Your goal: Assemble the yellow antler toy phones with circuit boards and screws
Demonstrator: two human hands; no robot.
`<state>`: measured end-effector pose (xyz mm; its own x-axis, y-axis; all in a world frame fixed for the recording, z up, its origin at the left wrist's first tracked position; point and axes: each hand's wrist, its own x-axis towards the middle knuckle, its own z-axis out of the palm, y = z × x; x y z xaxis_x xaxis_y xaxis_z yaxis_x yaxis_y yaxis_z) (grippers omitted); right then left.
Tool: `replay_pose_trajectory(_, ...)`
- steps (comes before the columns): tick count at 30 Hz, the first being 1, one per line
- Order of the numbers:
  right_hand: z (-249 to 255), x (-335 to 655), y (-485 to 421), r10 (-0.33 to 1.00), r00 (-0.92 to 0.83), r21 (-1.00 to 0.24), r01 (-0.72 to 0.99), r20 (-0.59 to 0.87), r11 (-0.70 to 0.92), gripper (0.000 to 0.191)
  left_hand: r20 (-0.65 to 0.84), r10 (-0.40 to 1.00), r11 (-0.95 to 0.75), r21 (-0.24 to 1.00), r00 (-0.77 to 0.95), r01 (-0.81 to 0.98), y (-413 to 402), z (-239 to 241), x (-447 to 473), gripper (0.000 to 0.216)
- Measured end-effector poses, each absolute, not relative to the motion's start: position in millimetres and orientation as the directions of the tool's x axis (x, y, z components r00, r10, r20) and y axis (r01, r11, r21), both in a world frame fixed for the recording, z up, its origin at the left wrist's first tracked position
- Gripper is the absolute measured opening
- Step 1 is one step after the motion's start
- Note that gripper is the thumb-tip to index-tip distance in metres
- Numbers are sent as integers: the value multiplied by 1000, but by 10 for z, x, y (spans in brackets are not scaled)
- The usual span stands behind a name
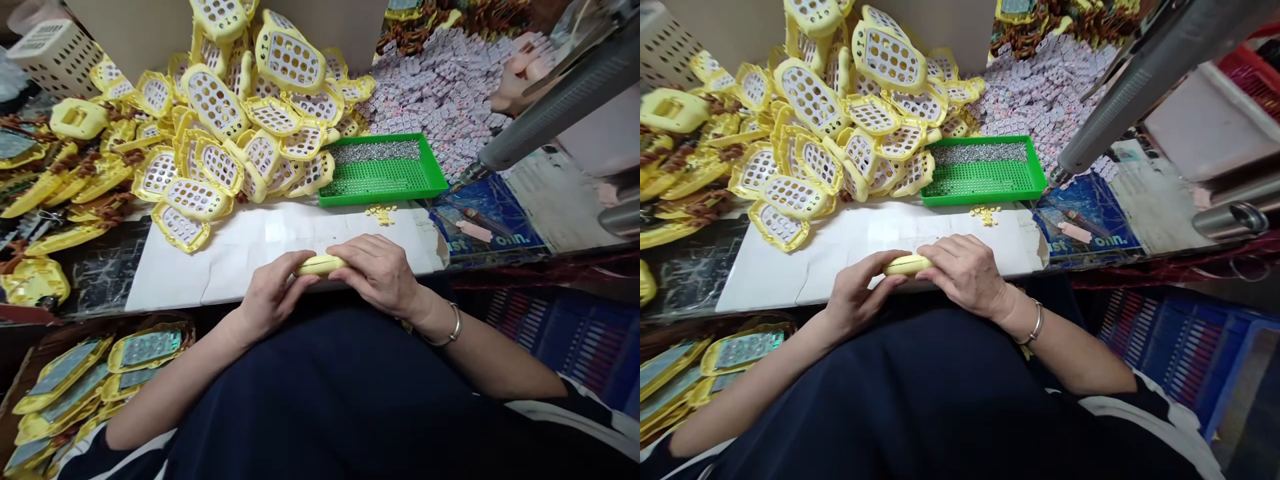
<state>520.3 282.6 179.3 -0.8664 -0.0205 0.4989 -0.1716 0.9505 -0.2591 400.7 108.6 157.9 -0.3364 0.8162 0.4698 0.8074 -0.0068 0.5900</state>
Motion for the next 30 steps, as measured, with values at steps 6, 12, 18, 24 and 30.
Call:
replay_pose_trajectory(6,1837,5104,2714,-158,-886,-117,-230,435,966,33,486,820,-55,594,-303,803,1062,1553,4017,23)
replay_pose_trajectory(12,1746,5061,2706,-143,-820,-188,-291,555,938,26,552,765,-91,603,-332,792,1101,1502,4024,22)
replay_pose_trajectory(18,1801,5062,2768,-135,-845,-173,-257,517,951,34,519,757,-35,639,-397,769,1077,1503,4003,21)
replay_pose_trajectory(24,1878,5161,2967,40,-853,-256,-111,520,960,36,493,748,37,636,-443,770,984,1513,3959,22)
replay_pose_trajectory(30,1876,5183,2988,48,-870,-382,-166,491,909,28,373,838,7,723,-399,691,1027,1576,3892,28)
